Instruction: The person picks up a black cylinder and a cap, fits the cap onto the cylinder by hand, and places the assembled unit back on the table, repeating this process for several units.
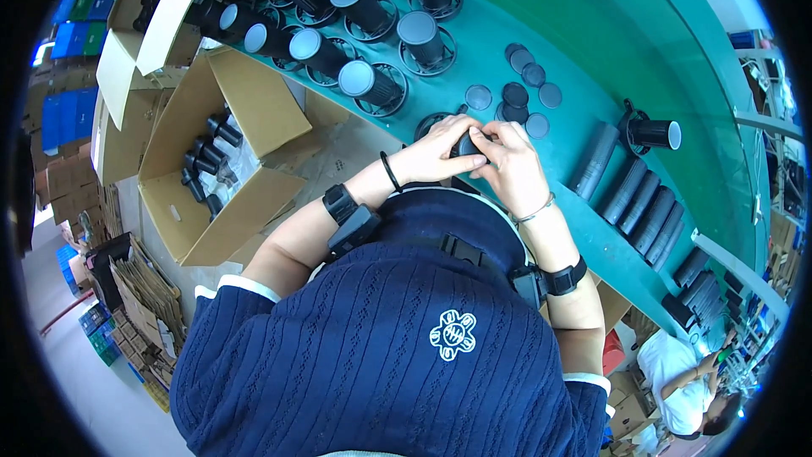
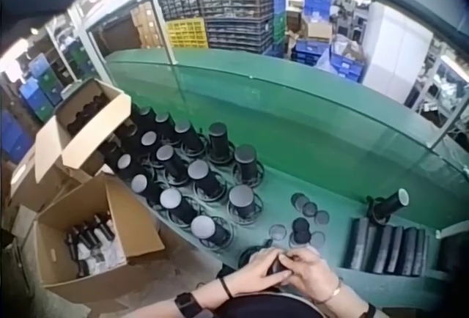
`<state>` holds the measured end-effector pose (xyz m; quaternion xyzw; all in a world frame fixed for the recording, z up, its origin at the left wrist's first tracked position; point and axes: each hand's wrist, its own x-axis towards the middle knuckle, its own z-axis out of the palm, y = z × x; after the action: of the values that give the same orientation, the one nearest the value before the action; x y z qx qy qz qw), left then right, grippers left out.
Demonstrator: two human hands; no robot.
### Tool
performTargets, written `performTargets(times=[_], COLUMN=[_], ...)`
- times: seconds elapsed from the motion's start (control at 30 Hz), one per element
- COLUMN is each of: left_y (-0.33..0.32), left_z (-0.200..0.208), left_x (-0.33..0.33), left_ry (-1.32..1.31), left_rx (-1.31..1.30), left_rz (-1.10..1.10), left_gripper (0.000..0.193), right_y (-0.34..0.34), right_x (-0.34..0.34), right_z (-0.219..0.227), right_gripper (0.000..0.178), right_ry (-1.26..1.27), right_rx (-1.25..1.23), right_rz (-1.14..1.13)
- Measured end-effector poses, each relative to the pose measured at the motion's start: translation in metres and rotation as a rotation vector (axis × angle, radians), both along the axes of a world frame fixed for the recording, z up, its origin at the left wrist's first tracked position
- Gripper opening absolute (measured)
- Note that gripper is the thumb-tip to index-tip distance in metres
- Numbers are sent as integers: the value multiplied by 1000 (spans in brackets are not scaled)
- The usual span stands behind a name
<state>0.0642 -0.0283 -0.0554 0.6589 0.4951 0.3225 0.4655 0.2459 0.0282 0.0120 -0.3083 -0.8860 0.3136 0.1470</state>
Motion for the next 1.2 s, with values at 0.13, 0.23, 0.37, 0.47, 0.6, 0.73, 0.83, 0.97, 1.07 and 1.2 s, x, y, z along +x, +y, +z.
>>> performTargets(times=[0.13,0.23,0.37,0.47,0.6,0.73,0.83,0.97,1.07,1.2], left_y=[0,-2,-5,-4,-4,-6,-8,-13,-3,28], left_z=[0,1,1,0,6,6,15,31,56,96], left_x=[0,-2,-1,-4,-7,-9,-15,-15,-7,4], left_ry=[-190,-195,-231,-287,-336,-290,-332,-382,-459,-450], left_rx=[-92,-72,-104,-127,-97,-155,-236,-158,-253,-76], left_rz=[50,68,121,139,155,149,149,161,165,247], left_gripper=[65,73,79,78,74,75,85,88,68,62], right_y=[11,8,12,14,10,10,31,79,105,114], right_x=[6,8,0,-8,-15,-17,-1,-6,-23,-13], right_z=[-21,-42,-31,-26,-31,-33,-68,-105,-102,-122], right_gripper=[44,32,32,30,26,25,21,66,98,98], right_ry=[253,375,320,269,250,261,318,-238,-507,-691], right_rx=[-359,-916,-1073,-1102,-1061,-1088,-1091,62,165,111], right_rz=[-75,-185,-206,-228,-239,-269,-226,-359,-326,-212])
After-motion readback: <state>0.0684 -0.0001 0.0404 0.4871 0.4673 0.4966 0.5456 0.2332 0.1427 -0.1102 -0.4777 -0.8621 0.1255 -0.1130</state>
